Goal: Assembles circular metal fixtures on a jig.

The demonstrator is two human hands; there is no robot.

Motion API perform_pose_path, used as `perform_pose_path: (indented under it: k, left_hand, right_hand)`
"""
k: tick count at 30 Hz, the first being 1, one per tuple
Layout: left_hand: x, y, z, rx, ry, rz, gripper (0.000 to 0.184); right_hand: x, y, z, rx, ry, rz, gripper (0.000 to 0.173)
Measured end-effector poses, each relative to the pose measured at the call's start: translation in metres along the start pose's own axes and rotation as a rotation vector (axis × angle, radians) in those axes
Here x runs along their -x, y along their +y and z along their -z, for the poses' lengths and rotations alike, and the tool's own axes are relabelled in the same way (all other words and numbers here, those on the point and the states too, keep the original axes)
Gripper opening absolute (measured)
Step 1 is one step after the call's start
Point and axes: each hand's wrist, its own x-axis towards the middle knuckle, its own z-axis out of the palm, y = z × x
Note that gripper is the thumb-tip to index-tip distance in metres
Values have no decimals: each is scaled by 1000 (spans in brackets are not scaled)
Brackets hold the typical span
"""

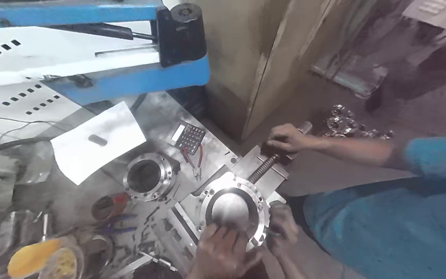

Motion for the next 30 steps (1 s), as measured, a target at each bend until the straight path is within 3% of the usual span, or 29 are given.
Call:
perform_pose_path:
  k: [1, 4, 6, 10, 14, 17, 19, 21, 23, 27, 29, 30]
  left_hand:
    - [-1, 1, -1, 3, 11, 6, 55]
    - [0, 4, -1, 2, -1, 19, 53]
    - [-2, 10, 0, -8, -7, 23, 53]
    - [-1, 18, 2, -29, -27, -2, 57]
    - [-2, 20, 2, -32, -18, -11, 56]
    - [2, 21, 0, -23, 6, -14, 54]
    - [0, 19, 1, -42, 9, -17, 56]
    - [-4, 20, 3, -57, -8, -17, 57]
    - [-7, 21, 3, -49, -12, -15, 56]
    - [-1, 17, 1, -43, -1, -31, 53]
    - [-2, 20, 1, -56, -12, -24, 48]
    - [1, 22, 3, -50, -22, -12, 55]
  right_hand:
    - [-24, -11, 4, 36, -97, -32, 49]
    - [-120, -53, 4, 211, -560, -295, 17]
    - [-140, -64, 3, 300, -710, -412, 12]
    - [-151, -77, 9, 394, -815, -536, 12]
    - [-170, -84, 18, 534, -891, -471, 9]
    - [-187, -103, 18, 533, -966, -613, 13]
    - [-155, -102, 16, 356, -764, -739, 21]
    - [-52, -75, 4, 116, -181, -566, 35]
    - [16, -51, -10, 47, 149, -363, 48]
    - [33, -47, -2, 86, 121, -268, 49]
    - [29, -44, 11, -29, 51, -268, 48]
    - [33, -47, 14, -148, 54, -310, 47]
